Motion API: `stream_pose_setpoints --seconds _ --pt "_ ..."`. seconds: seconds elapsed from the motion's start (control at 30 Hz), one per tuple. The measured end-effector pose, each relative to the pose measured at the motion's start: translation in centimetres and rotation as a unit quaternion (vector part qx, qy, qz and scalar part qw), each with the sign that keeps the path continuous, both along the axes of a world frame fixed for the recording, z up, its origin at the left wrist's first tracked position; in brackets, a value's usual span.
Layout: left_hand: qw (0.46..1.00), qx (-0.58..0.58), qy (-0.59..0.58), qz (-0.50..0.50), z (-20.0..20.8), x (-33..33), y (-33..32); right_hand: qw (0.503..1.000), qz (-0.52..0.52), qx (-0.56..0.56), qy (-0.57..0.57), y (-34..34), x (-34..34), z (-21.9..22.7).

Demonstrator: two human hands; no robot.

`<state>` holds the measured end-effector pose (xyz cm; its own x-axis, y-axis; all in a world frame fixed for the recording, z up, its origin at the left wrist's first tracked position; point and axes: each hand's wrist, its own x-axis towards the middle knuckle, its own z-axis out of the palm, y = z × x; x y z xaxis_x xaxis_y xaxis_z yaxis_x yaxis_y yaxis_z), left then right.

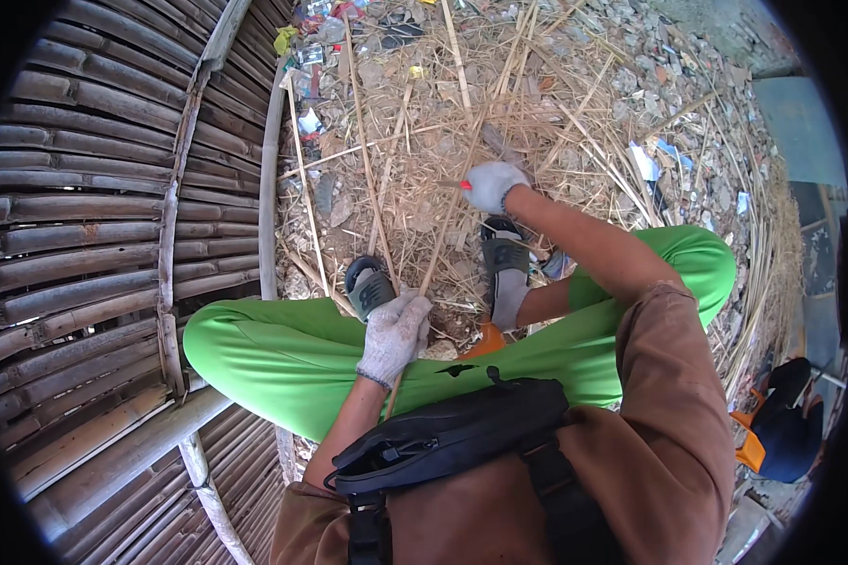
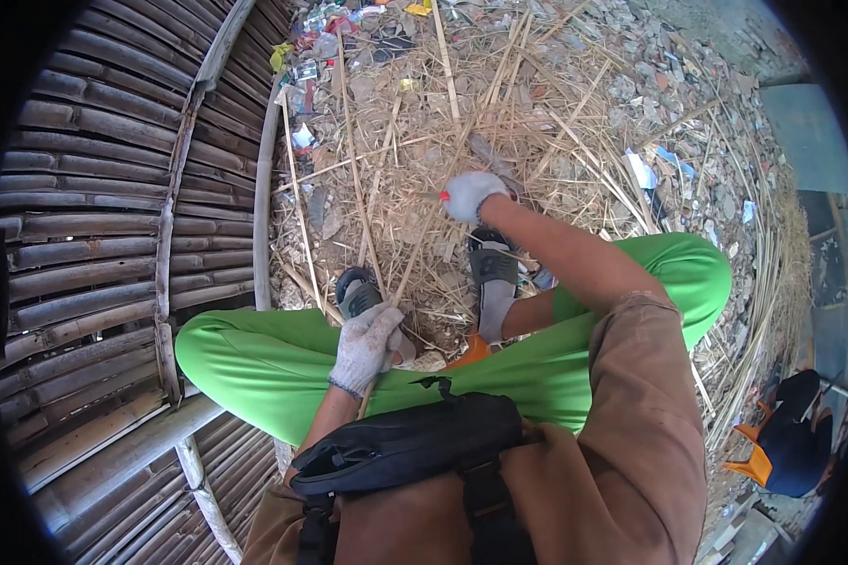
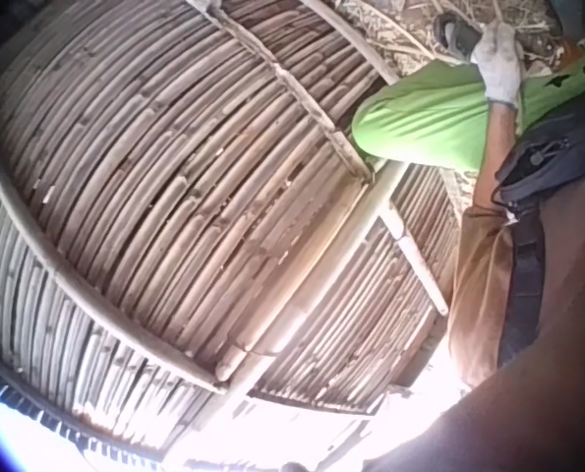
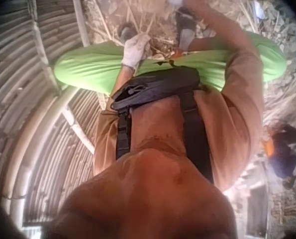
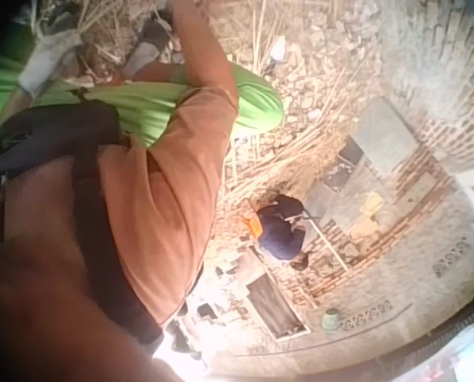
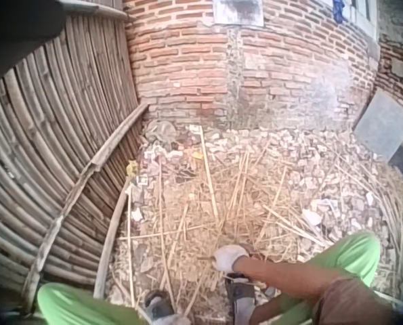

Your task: The person strips layers from thin bamboo sticks by hand using a small blade.

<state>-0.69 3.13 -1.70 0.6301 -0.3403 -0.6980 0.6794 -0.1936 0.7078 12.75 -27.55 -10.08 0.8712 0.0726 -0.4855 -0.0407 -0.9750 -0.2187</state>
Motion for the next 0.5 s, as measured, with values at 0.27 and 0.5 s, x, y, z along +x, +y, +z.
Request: stream_pose_setpoints --seconds 0.27,0.5 --pt "0.999 0.013 -0.043 -0.024 -0.6 -0.1 -0.2 1.0 -0.009 0.003 0.009 2.0 -2.4 1.7" --pt "1.0 0.013 -0.014 -0.002 -0.3 0.1 -0.1 1.0 -0.004 0.019 -0.003 -0.6 -1.3 -2.0"
